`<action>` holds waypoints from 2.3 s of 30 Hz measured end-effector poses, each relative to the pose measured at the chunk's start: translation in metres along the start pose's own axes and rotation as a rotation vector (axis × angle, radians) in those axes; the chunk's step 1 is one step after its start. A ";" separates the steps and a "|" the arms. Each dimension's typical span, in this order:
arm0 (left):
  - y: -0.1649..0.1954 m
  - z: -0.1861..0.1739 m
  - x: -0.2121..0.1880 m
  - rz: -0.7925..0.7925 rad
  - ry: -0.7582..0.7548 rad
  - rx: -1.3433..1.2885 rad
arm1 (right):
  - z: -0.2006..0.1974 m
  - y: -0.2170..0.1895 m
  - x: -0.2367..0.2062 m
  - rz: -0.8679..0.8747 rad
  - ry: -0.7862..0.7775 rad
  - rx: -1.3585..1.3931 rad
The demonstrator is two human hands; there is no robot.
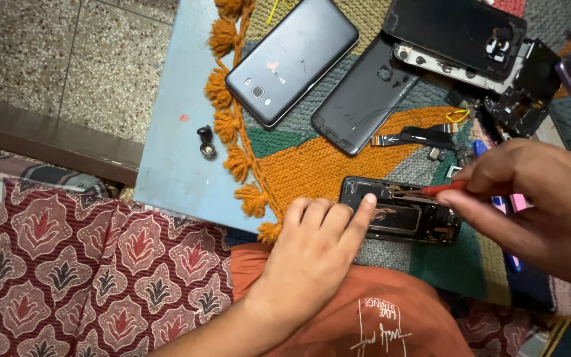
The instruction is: The person uses a red-handled screwdriver and a pink plastic pry tool to work on the internal components of a disassembled smartphone. They carefully pry and adjust parts inside the phone's chassis while other disassembled phones and tools lie nearby.
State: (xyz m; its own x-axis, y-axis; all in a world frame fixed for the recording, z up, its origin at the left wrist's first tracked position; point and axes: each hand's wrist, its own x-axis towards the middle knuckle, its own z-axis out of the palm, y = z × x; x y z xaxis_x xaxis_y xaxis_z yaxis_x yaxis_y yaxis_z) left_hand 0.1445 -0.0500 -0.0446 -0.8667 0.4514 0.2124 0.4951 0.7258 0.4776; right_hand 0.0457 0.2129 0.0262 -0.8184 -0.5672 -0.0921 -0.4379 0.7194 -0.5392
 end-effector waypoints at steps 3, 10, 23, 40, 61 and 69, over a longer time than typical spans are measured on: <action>0.006 0.005 0.009 -0.045 -0.013 -0.037 | 0.001 0.004 -0.006 -0.001 0.013 0.019; 0.014 0.012 0.023 -0.075 -0.083 0.035 | 0.001 0.014 -0.011 0.059 -0.001 0.005; 0.022 0.020 0.031 -0.125 -0.171 0.093 | 0.007 0.018 -0.009 0.084 -0.005 0.011; 0.018 0.018 0.028 -0.100 -0.174 0.111 | 0.015 0.018 -0.007 0.004 -0.043 0.026; 0.014 0.015 0.026 -0.095 -0.185 0.112 | 0.023 0.004 -0.006 -0.020 -0.147 -0.162; 0.018 0.013 0.026 -0.107 -0.173 0.122 | 0.008 0.005 -0.008 -0.319 -0.341 -0.124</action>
State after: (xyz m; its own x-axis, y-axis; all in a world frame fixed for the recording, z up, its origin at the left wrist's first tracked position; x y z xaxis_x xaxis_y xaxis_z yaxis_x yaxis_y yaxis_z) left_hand 0.1317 -0.0191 -0.0414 -0.8964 0.4430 0.0118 0.4137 0.8270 0.3807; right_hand 0.0532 0.2183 0.0178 -0.4769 -0.8513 -0.2187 -0.7053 0.5191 -0.4828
